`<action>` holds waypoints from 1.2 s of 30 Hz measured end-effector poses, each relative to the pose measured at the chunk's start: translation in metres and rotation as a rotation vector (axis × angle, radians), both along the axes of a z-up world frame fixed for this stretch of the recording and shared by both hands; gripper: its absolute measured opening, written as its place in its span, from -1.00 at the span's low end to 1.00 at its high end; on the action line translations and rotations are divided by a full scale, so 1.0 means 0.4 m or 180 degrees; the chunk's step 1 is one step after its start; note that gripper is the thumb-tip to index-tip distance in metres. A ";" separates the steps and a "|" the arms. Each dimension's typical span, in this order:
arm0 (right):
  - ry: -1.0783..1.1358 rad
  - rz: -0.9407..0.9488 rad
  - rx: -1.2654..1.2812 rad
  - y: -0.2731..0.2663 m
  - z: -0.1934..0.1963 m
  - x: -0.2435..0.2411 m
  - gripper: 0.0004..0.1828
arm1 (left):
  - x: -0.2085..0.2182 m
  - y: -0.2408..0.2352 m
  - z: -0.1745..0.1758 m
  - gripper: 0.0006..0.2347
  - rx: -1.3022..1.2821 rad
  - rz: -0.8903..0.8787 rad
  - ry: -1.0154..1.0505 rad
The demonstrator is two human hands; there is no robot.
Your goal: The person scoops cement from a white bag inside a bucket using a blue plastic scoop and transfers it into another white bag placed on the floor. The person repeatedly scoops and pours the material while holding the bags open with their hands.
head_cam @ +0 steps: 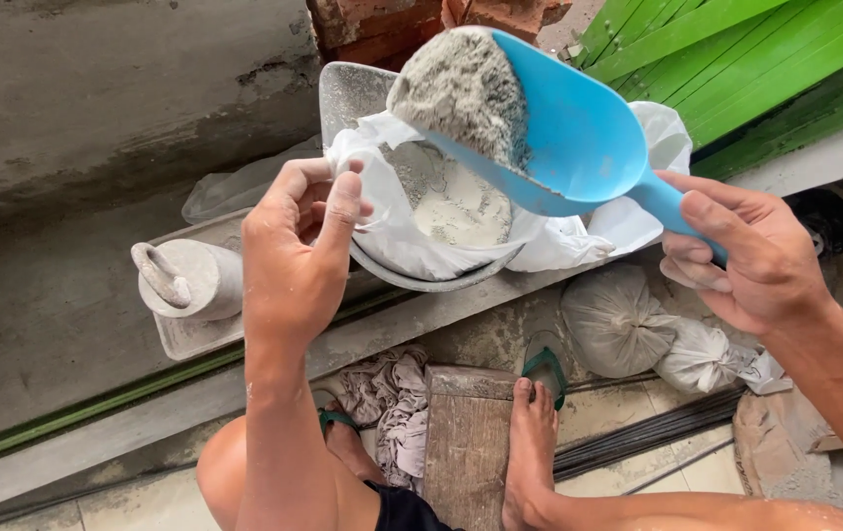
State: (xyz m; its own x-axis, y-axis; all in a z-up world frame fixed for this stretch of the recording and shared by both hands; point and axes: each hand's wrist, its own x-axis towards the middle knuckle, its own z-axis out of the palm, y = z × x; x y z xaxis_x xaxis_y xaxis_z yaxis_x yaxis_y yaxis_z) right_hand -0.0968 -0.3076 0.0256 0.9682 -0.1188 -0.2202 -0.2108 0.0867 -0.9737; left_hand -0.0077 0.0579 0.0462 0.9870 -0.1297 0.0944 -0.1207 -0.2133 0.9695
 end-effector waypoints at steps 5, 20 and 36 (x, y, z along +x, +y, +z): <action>-0.0229 -0.0214 0.0142 0.012 0.051 -0.030 -0.38 | -0.024 -0.019 0.018 -0.73 0.0691 0.0385 -0.0670; -0.0193 -0.1009 0.0034 -0.226 -0.054 -0.207 -0.38 | -0.146 -0.446 -0.284 -0.40 0.1409 -0.2428 -0.0063; 0.0409 -0.1088 -0.0506 -0.513 -0.283 -0.217 -0.47 | -0.105 -0.520 -0.386 -0.87 -0.0253 -0.1062 0.1053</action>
State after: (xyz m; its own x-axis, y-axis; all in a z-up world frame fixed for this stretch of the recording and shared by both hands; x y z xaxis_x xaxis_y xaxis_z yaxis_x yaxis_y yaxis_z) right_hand -0.1836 -0.5128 -0.0877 0.8328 -0.4717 -0.2898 -0.3169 0.0232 -0.9482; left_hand -0.0496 -0.1502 -0.1080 0.8715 -0.4498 -0.1956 0.1480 -0.1391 0.9792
